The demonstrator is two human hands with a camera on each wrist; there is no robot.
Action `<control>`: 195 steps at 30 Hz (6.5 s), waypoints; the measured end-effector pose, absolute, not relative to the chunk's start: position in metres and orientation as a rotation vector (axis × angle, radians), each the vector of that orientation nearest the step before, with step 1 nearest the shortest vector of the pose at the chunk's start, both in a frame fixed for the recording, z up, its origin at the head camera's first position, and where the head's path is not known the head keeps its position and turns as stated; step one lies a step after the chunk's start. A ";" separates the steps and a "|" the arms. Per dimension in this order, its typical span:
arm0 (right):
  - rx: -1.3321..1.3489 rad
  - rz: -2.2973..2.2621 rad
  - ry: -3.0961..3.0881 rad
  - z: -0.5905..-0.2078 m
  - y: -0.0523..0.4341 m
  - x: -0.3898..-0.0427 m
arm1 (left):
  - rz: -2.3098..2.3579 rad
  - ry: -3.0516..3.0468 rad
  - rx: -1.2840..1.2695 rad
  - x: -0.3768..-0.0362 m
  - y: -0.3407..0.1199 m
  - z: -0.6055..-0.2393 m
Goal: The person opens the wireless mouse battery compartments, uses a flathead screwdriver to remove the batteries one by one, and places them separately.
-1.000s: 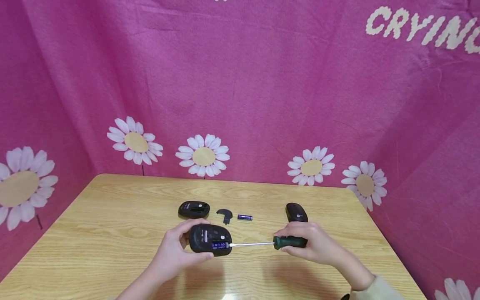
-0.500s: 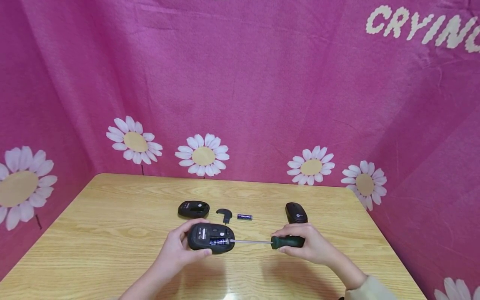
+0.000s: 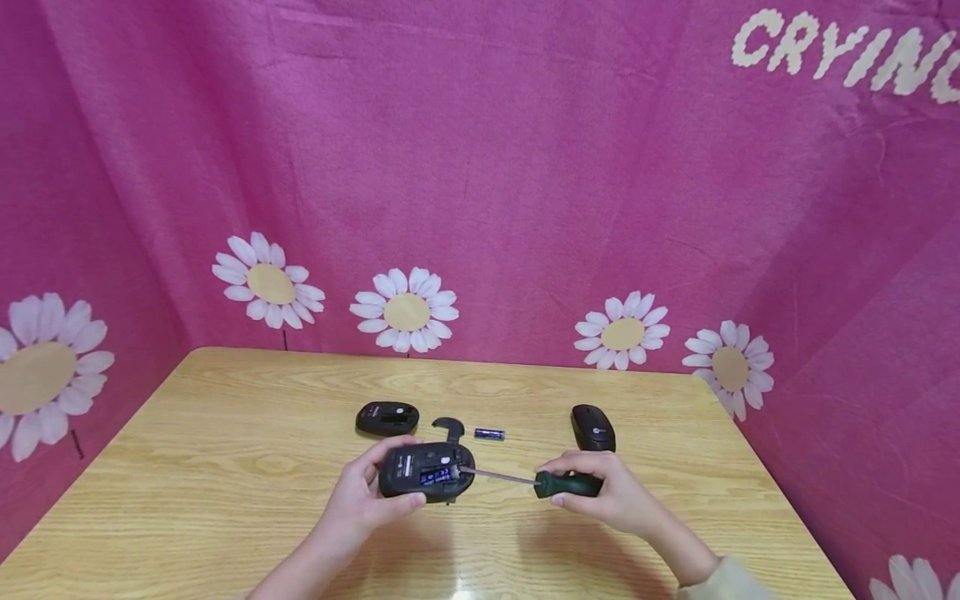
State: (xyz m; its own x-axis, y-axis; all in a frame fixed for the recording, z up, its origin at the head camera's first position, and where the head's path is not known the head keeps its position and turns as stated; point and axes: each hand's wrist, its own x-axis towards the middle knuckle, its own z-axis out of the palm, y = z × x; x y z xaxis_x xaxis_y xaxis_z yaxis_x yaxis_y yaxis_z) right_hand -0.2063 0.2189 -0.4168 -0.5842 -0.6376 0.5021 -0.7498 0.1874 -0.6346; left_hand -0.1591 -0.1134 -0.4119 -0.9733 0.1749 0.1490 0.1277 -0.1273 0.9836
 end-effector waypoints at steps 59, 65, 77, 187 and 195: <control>0.858 0.706 -2.698 -0.437 0.258 -0.211 | 2.197 2.149 0.283 -0.159 -0.129 -0.417; 0.838 0.690 -2.777 -0.443 0.261 -0.218 | 2.193 2.149 0.339 -0.158 -0.130 -0.418; 0.756 0.598 -2.969 -0.440 0.258 -0.230 | 2.194 2.128 0.404 -0.159 -0.131 -0.419; 1.219 0.857 -2.306 -0.357 0.132 -0.172 | 1.930 2.265 0.631 -0.161 -0.117 -0.399; 1.102 0.919 -2.341 -0.363 0.141 -0.182 | 1.894 2.338 0.575 -0.165 -0.132 -0.398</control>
